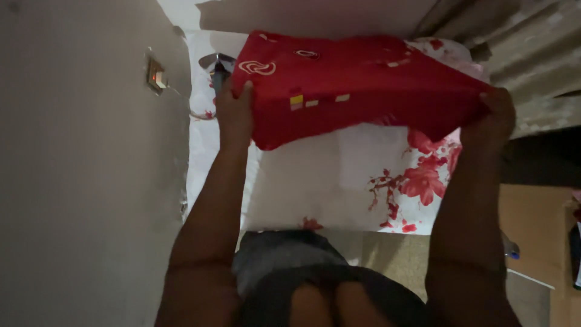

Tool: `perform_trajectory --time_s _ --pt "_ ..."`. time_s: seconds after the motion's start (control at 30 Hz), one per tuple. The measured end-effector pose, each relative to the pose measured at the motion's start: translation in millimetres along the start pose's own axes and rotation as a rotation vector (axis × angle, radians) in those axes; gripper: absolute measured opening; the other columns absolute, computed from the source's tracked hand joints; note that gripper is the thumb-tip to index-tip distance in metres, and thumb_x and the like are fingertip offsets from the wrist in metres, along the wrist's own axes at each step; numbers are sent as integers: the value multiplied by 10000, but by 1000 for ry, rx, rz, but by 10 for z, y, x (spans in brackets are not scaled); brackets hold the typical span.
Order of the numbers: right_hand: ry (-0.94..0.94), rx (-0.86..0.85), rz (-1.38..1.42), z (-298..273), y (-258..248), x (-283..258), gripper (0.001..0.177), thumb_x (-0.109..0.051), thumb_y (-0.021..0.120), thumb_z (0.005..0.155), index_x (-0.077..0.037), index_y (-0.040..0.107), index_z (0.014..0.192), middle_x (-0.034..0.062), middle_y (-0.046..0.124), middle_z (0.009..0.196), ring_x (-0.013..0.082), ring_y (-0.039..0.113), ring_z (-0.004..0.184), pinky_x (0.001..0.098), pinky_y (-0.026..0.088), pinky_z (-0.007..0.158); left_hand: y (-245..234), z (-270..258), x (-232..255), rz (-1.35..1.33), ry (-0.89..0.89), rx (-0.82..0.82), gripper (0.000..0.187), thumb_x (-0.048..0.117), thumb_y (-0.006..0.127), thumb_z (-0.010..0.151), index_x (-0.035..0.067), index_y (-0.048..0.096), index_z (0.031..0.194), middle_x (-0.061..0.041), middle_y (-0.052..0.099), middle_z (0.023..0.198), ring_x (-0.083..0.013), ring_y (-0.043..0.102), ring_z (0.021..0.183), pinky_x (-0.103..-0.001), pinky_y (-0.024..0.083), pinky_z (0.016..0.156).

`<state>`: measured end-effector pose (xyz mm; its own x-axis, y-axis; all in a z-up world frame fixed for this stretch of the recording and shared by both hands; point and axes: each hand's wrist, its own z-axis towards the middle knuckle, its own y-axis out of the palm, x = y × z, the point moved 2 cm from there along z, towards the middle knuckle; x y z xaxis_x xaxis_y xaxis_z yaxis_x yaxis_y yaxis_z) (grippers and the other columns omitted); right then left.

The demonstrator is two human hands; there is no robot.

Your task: The person is seen ironing and folding different pieces of cloth on a bed.

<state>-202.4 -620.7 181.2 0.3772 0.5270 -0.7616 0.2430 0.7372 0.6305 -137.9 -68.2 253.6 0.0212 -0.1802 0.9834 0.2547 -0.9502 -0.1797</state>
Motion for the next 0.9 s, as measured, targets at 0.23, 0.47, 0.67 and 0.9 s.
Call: perform_trajectory --time_s 0.23,0.47,0.67,0.9 --pt "221 -3 -162 -853 -635 -315 43 -38 622 1011 -47 609 1051 64 657 1046 205 634 961 326 554 927 -407 -683 21 10 90 -97 323 147 620 1010 -26 636 1283 -149 755 1087 -218 723 942 -362 575 838" --pt "555 104 -253 -1780 -2165 95 115 -137 638 1060 -25 652 1077 71 704 1015 204 657 885 315 541 815 -623 -1394 -557 -168 -420 -225 298 123 619 983 -9 646 1250 -103 730 950 -161 662 740 -352 547 636" --pt "800 -57 -488 -2279 -2444 423 243 -121 708 866 -36 675 1091 73 734 1003 206 707 890 366 578 795 -642 -1696 -1535 -12 -431 -337 321 112 622 974 -25 666 1261 -97 768 984 -138 661 777 -311 562 699" --pt "988 -63 -796 -2228 -2722 1045 257 -132 713 894 -56 705 1139 113 728 1056 242 684 922 404 544 772 -704 -1674 -2622 -46 -495 -495 388 135 625 870 0 654 1233 -107 780 1028 -216 744 891 -366 603 794"
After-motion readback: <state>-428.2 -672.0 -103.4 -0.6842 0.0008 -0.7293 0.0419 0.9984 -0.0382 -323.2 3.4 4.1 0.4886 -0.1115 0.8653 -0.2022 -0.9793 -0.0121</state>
